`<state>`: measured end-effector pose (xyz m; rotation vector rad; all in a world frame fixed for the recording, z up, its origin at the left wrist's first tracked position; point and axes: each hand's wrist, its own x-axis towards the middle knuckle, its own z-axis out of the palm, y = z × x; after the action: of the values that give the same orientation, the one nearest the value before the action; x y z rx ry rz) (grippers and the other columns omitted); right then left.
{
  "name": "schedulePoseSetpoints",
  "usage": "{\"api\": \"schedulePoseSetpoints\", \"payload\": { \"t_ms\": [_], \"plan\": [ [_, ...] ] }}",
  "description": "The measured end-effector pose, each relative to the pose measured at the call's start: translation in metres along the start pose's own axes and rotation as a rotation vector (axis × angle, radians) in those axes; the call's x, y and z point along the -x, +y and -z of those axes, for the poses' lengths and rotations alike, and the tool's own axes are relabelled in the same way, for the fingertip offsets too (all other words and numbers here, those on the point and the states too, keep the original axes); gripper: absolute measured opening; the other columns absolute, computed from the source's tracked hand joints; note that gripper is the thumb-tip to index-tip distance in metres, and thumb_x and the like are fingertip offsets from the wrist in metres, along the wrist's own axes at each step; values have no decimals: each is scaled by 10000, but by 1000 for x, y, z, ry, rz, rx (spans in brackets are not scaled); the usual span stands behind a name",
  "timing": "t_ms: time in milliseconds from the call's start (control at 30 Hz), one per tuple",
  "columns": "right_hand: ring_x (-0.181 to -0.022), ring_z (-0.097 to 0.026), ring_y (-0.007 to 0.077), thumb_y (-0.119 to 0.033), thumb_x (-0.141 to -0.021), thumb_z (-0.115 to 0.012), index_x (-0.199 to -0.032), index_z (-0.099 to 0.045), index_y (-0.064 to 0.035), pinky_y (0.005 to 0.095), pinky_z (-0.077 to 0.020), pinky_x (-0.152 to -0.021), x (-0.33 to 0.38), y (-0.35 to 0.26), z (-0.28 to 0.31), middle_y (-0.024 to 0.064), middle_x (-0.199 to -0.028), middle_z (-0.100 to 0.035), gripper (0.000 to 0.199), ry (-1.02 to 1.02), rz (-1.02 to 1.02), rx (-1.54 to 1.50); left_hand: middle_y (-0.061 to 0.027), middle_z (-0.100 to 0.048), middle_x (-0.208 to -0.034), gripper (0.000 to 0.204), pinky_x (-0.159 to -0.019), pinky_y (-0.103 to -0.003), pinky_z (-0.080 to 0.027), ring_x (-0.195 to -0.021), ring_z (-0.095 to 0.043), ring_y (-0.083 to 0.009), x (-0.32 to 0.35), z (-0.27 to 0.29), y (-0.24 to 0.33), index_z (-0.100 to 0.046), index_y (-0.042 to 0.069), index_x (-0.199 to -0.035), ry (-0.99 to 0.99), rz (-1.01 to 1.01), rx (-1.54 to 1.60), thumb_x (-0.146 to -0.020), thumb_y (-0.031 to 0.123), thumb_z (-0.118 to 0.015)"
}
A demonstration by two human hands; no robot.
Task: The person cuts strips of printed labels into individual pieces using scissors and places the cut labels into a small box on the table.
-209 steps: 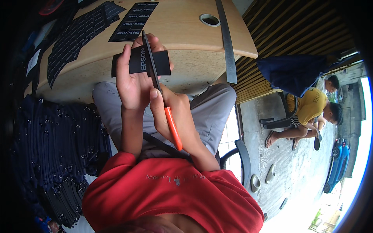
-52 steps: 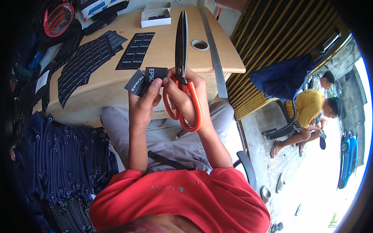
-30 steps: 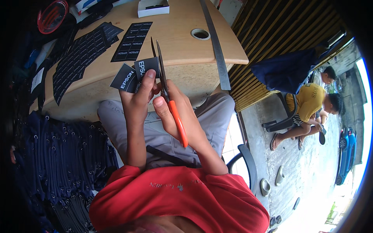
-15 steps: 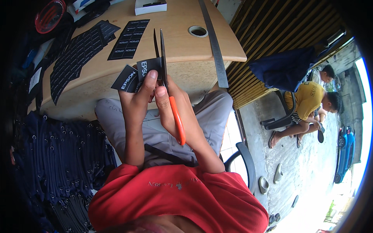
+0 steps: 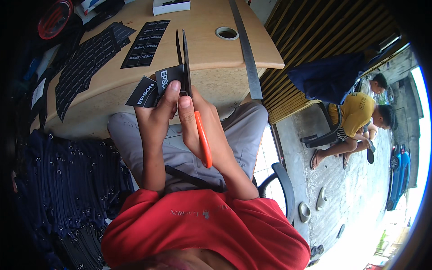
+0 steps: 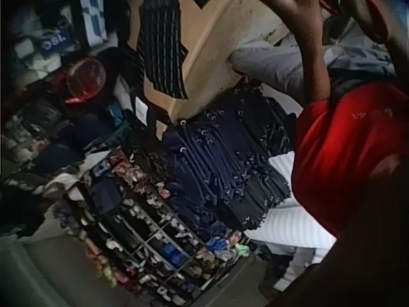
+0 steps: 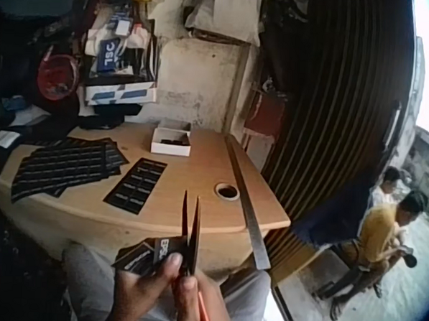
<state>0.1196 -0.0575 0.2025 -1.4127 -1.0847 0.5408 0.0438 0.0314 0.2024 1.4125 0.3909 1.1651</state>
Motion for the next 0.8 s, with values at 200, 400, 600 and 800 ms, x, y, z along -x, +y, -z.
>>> {"api": "schedulePoseSetpoints", "payload": {
  "t_ms": [200, 400, 600, 800],
  "plan": [
    [-597, -563, 298, -442, -1028, -302, -968, -513, 29, 385, -435, -605, 0, 0, 0, 163, -676, -553, 519, 0, -32, 17, 48, -541, -662, 159, -516, -196, -375, -605, -449, -10, 0, 0, 1, -616, -19, -812, -7, 0, -38, -895, 102, -677],
    [-610, -569, 282, -446, -1027, -307, -998, -528, 31, 375, -445, -623, 1, -3, -2, 161, -711, -579, 526, 18, -34, 5, 55, -514, -651, 169, -498, -189, -337, -592, -411, 0, 1, -1, 2, -597, -9, -791, -7, -5, -47, -899, 98, -672],
    [-640, -560, 258, -618, -959, -321, -1083, -499, 39, 355, -444, -624, -1, 8, 2, 153, -775, -596, 692, -63, 83, -81, 58, -522, -660, 156, -504, -188, -353, -601, -423, 2, 0, -1, 2, -596, -15, -797, -17, -24, -33, -902, 81, -659],
    [-661, -552, 255, -659, -941, -302, -1110, -481, 45, 356, -443, -624, -1, 6, 2, 156, -793, -584, 746, -75, 93, -78, 57, -527, -660, 161, -510, -184, -362, -605, -433, 5, 1, -3, 2, -593, -16, -798, 5, -31, 10, -901, 88, -661]
  ]
}}
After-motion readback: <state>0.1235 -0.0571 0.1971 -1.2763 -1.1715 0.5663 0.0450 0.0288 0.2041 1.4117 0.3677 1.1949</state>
